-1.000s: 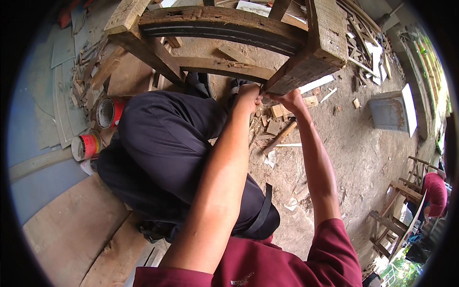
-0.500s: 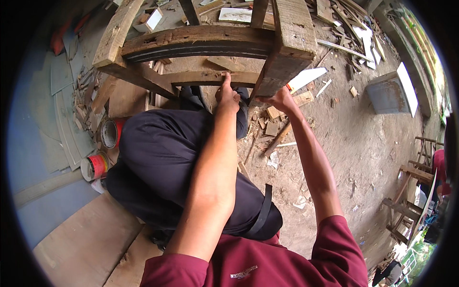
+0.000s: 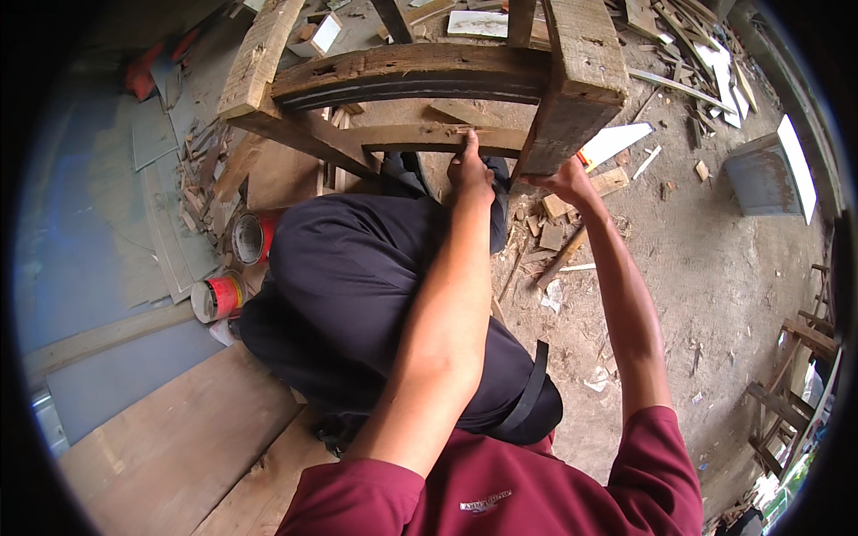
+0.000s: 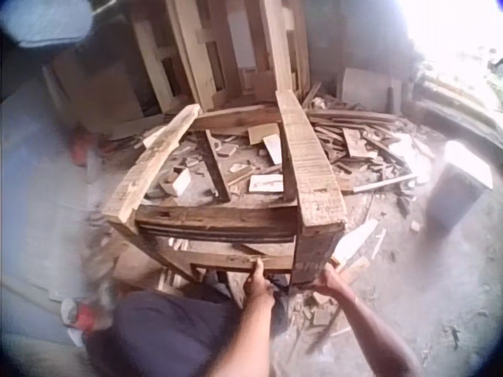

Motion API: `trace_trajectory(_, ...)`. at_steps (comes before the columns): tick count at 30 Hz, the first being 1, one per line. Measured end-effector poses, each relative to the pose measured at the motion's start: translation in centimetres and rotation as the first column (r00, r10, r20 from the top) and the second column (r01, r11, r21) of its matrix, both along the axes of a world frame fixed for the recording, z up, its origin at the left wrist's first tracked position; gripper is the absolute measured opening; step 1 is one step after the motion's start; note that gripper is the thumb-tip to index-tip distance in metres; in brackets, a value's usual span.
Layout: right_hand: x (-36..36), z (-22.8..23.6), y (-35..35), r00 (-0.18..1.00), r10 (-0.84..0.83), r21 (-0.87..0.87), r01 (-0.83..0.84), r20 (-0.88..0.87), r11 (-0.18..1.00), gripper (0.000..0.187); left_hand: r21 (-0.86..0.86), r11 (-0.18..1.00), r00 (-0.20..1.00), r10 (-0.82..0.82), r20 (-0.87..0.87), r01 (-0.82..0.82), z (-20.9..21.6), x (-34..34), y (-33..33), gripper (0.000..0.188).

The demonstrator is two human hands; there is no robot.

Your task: The person sits on the floor and disassembles a wooden frame by prying apart joints with hands, then uses a hand saw to cut a wooden plank and a hammer to split another piece. The person handles multiple wooden components and tools during the process.

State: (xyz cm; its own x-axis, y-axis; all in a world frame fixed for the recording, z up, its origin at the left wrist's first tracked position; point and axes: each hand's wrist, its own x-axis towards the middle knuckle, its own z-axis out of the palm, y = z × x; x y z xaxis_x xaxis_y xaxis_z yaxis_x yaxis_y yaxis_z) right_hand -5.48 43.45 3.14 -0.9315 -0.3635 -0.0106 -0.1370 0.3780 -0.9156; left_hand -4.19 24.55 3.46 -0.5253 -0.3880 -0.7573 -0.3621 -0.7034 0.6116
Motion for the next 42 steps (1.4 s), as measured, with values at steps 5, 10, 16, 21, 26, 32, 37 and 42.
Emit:
trace_trajectory(5, 0.3, 0.7, -0.1, 1.0, 0.009, -0.02, -0.009, 0.015, 1.0, 0.083, 0.046, 0.997, 0.997, 0.068, -0.043, -0.066, 0.9, -0.1, 0.4, 0.041)
trace_trajectory(10, 0.1, 0.7, -0.1, 0.999, 0.032, -0.042, -0.032, -0.004, 0.999, 0.08, 0.021, 0.997, 0.997, 0.074, -0.036, -0.073, 1.0, -0.3, 0.5, 0.04)
trace_trajectory(16, 0.0, 0.1, 0.4, 1.0, 0.018, -0.035, -0.017, 0.005, 0.999, 0.081, 0.007, 0.998, 0.998, 0.06, -0.025, -0.06, 1.2, -0.2, 0.7, 0.041)
trace_trajectory(21, -0.3, 0.2, 0.0, 0.997, 0.071, -0.035, -0.072, -0.03, 0.997, 0.081, 0.014, 0.998, 0.996, 0.061, -0.065, -0.06, 0.8, 0.1, 0.3, 0.042)
trace_trajectory(26, -0.4, 0.4, -0.5, 0.992, 0.126, -0.086, -0.124, 0.027, 0.989, 0.086, -0.06, 0.997, 0.997, 0.055, -0.052, -0.058, 0.6, -0.2, 0.4, 0.044)
trace_trajectory(32, 1.1, -1.9, -2.3, 0.989, -0.145, -0.335, 0.128, -0.026, 0.934, 0.112, 0.003, 1.0, 1.0, -0.012, -0.013, 0.012, -0.2, -0.5, -0.5, 0.048)
trace_trajectory(37, 1.8, -2.9, -3.2, 0.914, -0.396, -0.451, 0.316, -0.09, 0.834, 0.132, 0.16, 0.979, 0.987, -0.108, -0.123, 0.128, 0.2, -0.4, -0.9, 0.045)
trace_trajectory(42, 2.7, -3.1, -3.7, 0.894, -0.439, -0.491, 0.347, -0.083, 0.799, 0.136, 0.14, 0.982, 0.991, -0.116, -0.064, 0.124, -0.1, -0.5, -1.2, 0.051)
